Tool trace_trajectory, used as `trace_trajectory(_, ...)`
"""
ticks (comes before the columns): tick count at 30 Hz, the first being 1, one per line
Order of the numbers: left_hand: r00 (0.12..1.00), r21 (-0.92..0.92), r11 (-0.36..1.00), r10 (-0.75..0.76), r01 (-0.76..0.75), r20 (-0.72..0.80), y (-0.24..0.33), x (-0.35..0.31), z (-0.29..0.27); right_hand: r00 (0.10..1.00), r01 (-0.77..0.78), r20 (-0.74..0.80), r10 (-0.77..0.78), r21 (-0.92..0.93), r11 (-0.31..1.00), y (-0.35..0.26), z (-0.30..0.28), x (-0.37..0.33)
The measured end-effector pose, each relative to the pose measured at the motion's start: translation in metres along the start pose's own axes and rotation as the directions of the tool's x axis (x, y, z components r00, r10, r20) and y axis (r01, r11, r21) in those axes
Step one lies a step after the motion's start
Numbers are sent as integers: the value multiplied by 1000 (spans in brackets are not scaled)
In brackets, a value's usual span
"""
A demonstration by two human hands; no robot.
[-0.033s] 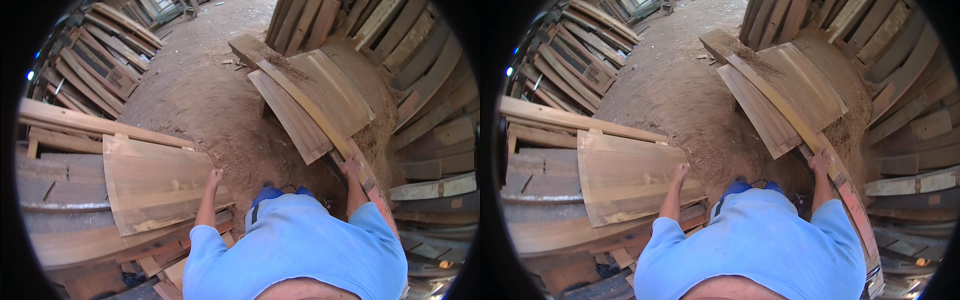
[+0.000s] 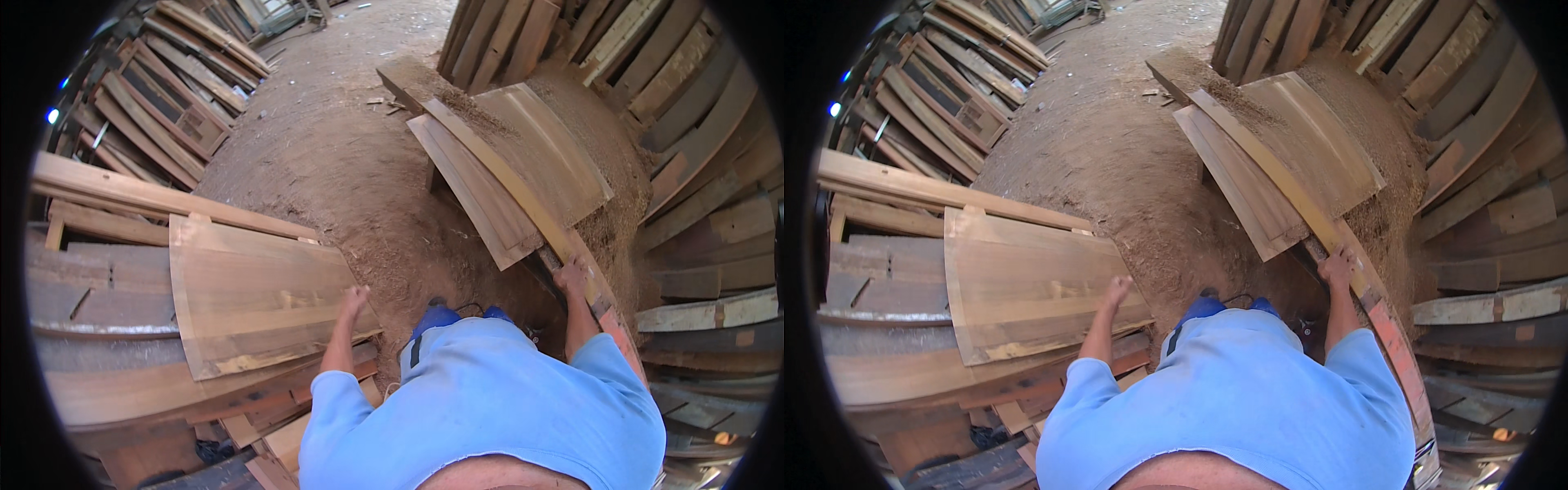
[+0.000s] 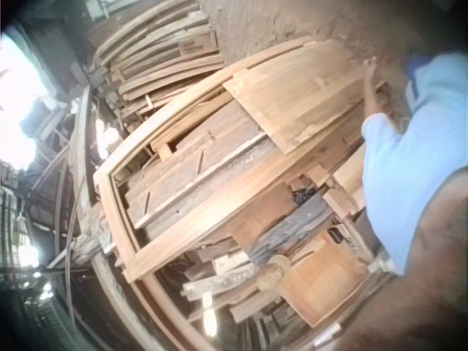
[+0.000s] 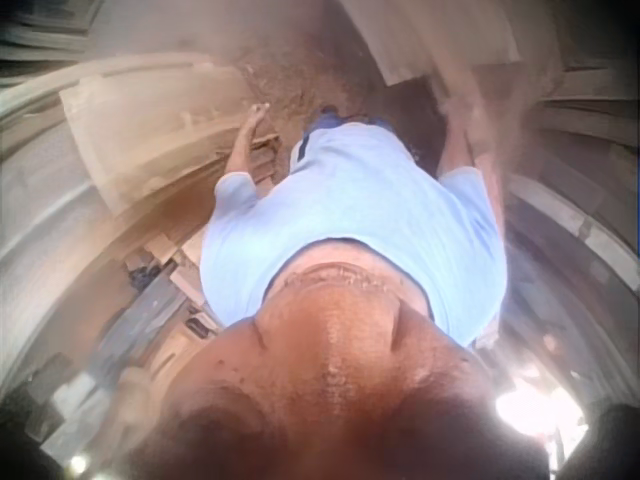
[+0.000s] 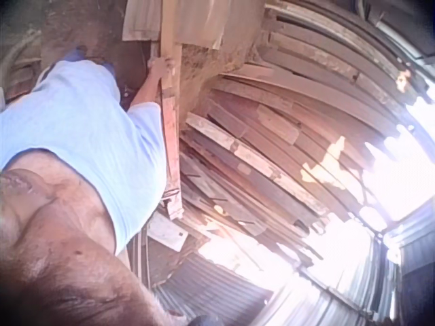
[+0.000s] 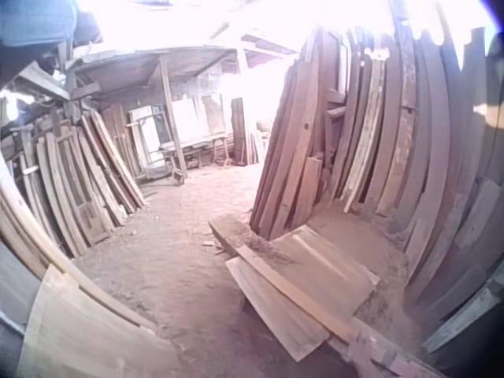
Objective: The person uses a belt sander to smooth wood panels, then moves and stacks several rectangular wood blocks by hand in a workshop.
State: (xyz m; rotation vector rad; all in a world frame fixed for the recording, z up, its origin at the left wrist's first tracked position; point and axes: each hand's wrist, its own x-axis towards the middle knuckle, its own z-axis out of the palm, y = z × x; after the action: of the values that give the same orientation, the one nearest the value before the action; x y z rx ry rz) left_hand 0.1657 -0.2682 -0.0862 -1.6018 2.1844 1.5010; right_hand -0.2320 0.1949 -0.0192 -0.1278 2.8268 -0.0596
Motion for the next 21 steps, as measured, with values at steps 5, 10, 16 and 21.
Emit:
trace_trajectory(5, 941, -67, 994, -54, 81, 335, -56, -109, 106, 990, 117, 86, -108, -102, 988, -12, -1, 9)
trace_trajectory(10, 859, -409, 889, 36, 206, 511, -5, -156, 126, 947, 242, 273, -168, -265, 933, -21, -25, 19)
trace_trajectory(16, 413, -774, 372, 897, -513, 158, 270, -256, 0, 972, 193, 191, -134, -336, 922, -23, -10, 25)
trace_trajectory(21, -271, -803, -427, 901, -415, -339, 410, -370, -24, 966, 208, 218, -137, -351, 913, -21, 17, 38)
